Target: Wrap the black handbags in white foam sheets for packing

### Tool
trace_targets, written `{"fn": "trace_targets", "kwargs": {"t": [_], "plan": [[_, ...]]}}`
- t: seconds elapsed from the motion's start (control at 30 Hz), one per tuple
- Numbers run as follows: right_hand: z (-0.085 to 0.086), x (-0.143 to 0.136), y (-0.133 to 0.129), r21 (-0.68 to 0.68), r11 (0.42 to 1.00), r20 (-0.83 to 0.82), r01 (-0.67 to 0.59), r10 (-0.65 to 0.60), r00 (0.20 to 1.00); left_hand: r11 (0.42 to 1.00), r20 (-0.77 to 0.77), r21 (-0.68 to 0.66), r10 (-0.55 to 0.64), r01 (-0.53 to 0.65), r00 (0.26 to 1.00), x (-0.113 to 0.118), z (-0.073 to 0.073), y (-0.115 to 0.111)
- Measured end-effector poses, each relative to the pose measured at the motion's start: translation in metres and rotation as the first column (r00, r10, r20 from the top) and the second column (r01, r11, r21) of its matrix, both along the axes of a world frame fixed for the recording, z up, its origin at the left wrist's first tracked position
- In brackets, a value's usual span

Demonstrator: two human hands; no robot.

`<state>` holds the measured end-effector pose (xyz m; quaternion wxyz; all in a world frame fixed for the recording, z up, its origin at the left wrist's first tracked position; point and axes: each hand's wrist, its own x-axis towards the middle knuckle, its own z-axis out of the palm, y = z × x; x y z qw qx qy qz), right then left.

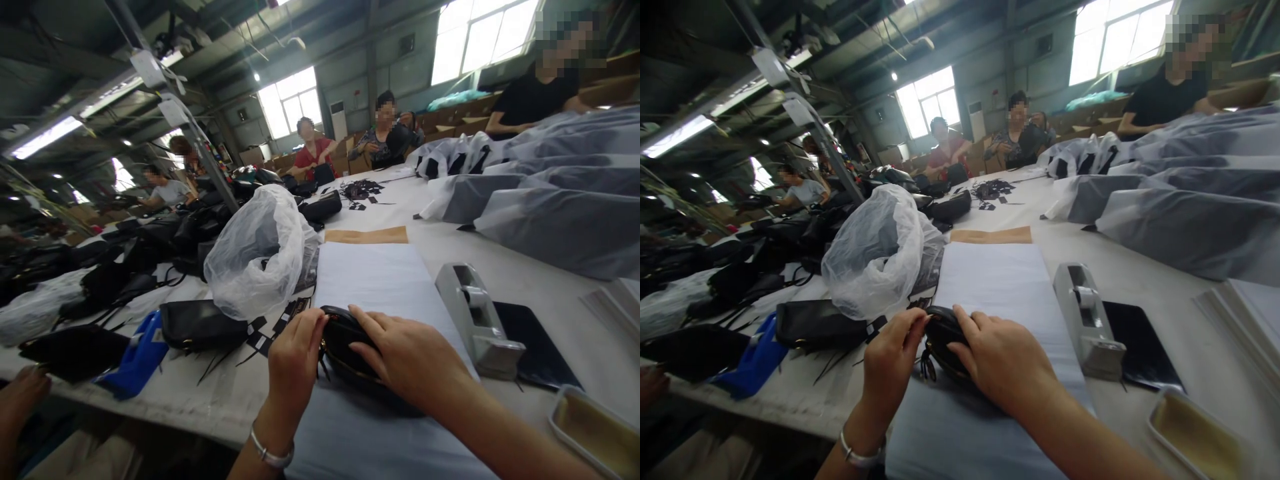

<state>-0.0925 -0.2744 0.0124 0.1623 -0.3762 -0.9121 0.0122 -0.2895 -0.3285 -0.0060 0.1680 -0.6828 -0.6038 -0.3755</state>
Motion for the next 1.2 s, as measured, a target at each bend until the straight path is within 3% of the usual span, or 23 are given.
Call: {"fn": "trace_targets", "kwargs": {"t": [0.23,0.37,0.5,0.6,0.7,0.77,0.83,0.9,1.0,1.13,1.2], "plan": [[-0.005,0.000,0.001,0.006,1.000,-0.021,0.001,-0.001,1.000,0.995,0.150,-0.029,-0.086,0.091,0.985,0.010,0.007,0.005],[-0.005,0.001,0.003,0.015,1.000,-0.015,0.001,-0.001,1.000,0.994,0.250,-0.075,-0.057,0.078,0.967,0.011,0.007,0.009],[-0.005,0.003,0.003,0.019,1.000,-0.016,0.000,0.000,1.000,0.990,0.424,-0.141,0.033,0.030,0.905,-0.005,0.008,0.012],[-0.006,0.004,0.003,0.026,0.999,-0.030,-0.026,0.027,0.999,0.973,0.671,-0.211,0.071,0.098,0.738,-0.026,0.002,0.016],[-0.005,0.003,0.005,0.028,0.999,-0.029,-0.041,0.041,0.999,0.947,0.885,-0.197,0.060,0.255,0.462,-0.040,-0.011,0.023],[-0.006,0.005,0.008,0.022,0.999,-0.029,-0.043,0.044,0.999,0.930,0.945,-0.169,0.058,0.327,0.322,-0.042,-0.021,0.027],[-0.008,0.013,0.011,0.005,0.999,-0.076,-0.048,0.048,0.996,0.917,0.968,-0.150,0.061,0.369,0.243,-0.040,-0.028,0.029],[-0.014,0.027,0.012,-0.050,0.998,-0.178,-0.035,0.025,0.984,0.911,0.971,-0.149,0.061,0.384,0.231,-0.037,-0.032,0.028],[-0.030,0.052,0.004,-0.205,0.979,-0.369,0.008,-0.085,0.925,0.889,0.959,-0.127,-0.003,0.439,0.285,-0.034,-0.035,0.023],[-0.047,0.066,-0.015,-0.454,0.890,-0.524,0.047,-0.309,0.794,0.765,0.962,-0.114,-0.076,0.634,0.264,-0.029,-0.037,0.019],[-0.047,0.064,-0.019,-0.517,0.855,-0.580,0.039,-0.383,0.719,0.751,0.958,-0.161,-0.037,0.641,0.284,-0.025,-0.033,0.020]]}}
